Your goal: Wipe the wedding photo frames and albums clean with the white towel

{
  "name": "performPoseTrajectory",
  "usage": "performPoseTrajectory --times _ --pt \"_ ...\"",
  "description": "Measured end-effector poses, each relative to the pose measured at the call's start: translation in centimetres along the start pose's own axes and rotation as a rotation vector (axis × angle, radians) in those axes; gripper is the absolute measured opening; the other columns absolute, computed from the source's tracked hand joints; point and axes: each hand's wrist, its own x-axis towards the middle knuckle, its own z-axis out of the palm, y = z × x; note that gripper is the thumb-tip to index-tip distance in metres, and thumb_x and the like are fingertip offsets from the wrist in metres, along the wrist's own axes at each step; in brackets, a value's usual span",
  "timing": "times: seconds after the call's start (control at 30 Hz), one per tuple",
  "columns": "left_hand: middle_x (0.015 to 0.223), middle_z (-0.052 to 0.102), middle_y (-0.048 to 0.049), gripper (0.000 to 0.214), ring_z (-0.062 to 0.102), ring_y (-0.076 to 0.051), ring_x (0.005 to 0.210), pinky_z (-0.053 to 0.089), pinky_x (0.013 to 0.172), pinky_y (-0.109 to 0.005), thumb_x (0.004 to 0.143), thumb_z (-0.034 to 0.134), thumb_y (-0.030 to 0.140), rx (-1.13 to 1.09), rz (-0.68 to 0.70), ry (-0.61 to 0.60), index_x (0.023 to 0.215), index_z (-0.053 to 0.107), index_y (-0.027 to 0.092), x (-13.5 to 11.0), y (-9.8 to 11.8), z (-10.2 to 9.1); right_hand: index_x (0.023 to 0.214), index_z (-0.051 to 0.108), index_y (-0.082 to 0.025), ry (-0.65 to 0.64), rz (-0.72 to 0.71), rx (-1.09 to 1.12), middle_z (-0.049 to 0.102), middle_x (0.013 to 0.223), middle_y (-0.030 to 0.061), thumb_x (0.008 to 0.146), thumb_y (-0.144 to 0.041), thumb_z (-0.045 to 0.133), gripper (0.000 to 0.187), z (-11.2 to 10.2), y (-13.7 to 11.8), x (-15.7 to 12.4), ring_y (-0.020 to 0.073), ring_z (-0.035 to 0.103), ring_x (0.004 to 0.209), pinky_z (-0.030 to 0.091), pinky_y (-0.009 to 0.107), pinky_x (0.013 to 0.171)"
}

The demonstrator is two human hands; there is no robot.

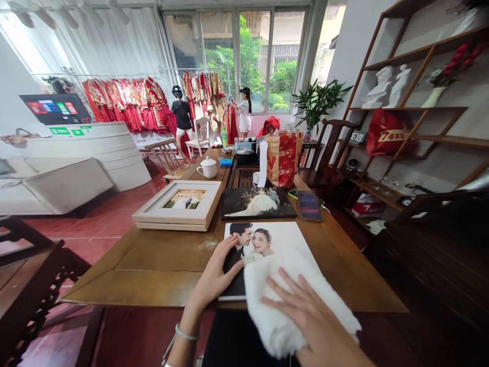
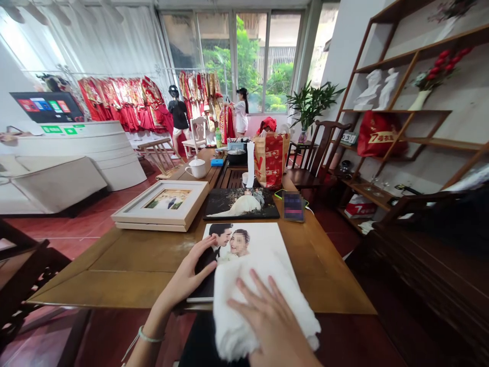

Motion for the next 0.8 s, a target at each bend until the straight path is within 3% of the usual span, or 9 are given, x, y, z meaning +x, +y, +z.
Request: performPoseTrajectory --times 0.1,0.17,0.27,0.37,0.5,0.63,0.8 --pt "0.149 0.037 -0.0095 0.054 0.031 -0.027 0.139 0.024 0.115 -0.049 0.084 0.061 0.034 0.064 0.036 -0.040 0.136 0.046 0.024 0.0 0.0 -0.1 0.137 0.045 -0.032 0.124 0.203 -0.043 0.031 0.150 -0.0047 0.058 -0.004 0.040 0.085 -1.6 2.4 0.8 0.0217 0.015 0.142 0.009 0.051 0.115" --pt "0.150 0.036 -0.0096 0.055 0.031 -0.027 0.139 0.024 0.115 -0.049 0.085 0.060 0.032 0.069 0.031 -0.049 0.137 0.046 0.024 0.0 0.0 -0.1 0.140 0.043 -0.029 0.159 0.247 -0.055 0.031 0.150 -0.0022 0.060 -0.004 0.041 0.084 -2.6 3.5 2.9 0.0231 0.014 0.142 0.011 0.052 0.114" --pt "0.150 0.036 -0.0088 0.054 0.032 -0.027 0.139 0.024 0.115 -0.049 0.086 0.059 0.031 0.060 0.061 -0.053 0.137 0.045 0.025 0.0 0.0 -0.1 0.141 0.040 -0.025 0.134 0.168 -0.016 0.034 0.149 0.0016 0.066 -0.008 0.043 0.078 -3.8 3.8 7.3 0.0285 0.016 0.142 0.013 0.056 0.112" --pt "0.146 0.041 -0.0086 0.051 0.035 -0.028 0.136 0.027 0.114 -0.048 0.086 0.059 0.033 0.070 0.070 -0.051 0.134 0.049 0.025 -0.1 -0.2 0.0 0.141 0.040 -0.020 0.070 0.016 0.015 0.037 0.148 0.0044 0.068 -0.011 0.044 0.074 -4.1 2.2 12.0 0.0328 0.016 0.141 0.011 0.061 0.110" --pt "0.140 0.048 -0.0105 0.053 0.043 -0.030 0.131 0.031 0.111 -0.048 0.085 0.060 0.037 0.098 0.022 -0.047 0.134 0.049 0.023 -0.1 -0.3 0.1 0.140 0.042 -0.019 0.039 -0.134 0.009 0.042 0.145 0.0042 0.069 -0.009 0.043 0.072 -3.6 0.0 16.3 0.0279 0.018 0.141 0.008 0.058 0.111" --pt "0.142 0.045 -0.0099 0.051 0.040 -0.029 0.133 0.030 0.112 -0.048 0.086 0.059 0.037 0.089 0.023 -0.059 0.134 0.049 0.023 -0.1 -0.3 0.1 0.136 0.048 -0.019 0.080 -0.121 -0.012 0.048 0.141 0.0050 0.069 -0.007 0.042 0.068 -3.3 0.0 16.6 0.0230 0.021 0.140 0.007 0.050 0.113" --pt "0.150 0.037 -0.0070 0.052 0.032 -0.026 0.139 0.025 0.115 -0.047 0.087 0.058 0.034 0.051 0.044 -0.067 0.137 0.045 0.027 -0.1 -0.2 -0.1 0.134 0.050 -0.019 0.139 0.009 -0.037 0.049 0.140 0.0070 0.071 -0.009 0.042 0.064 -4.0 3.3 12.4 0.0265 0.024 0.139 0.012 0.052 0.111"
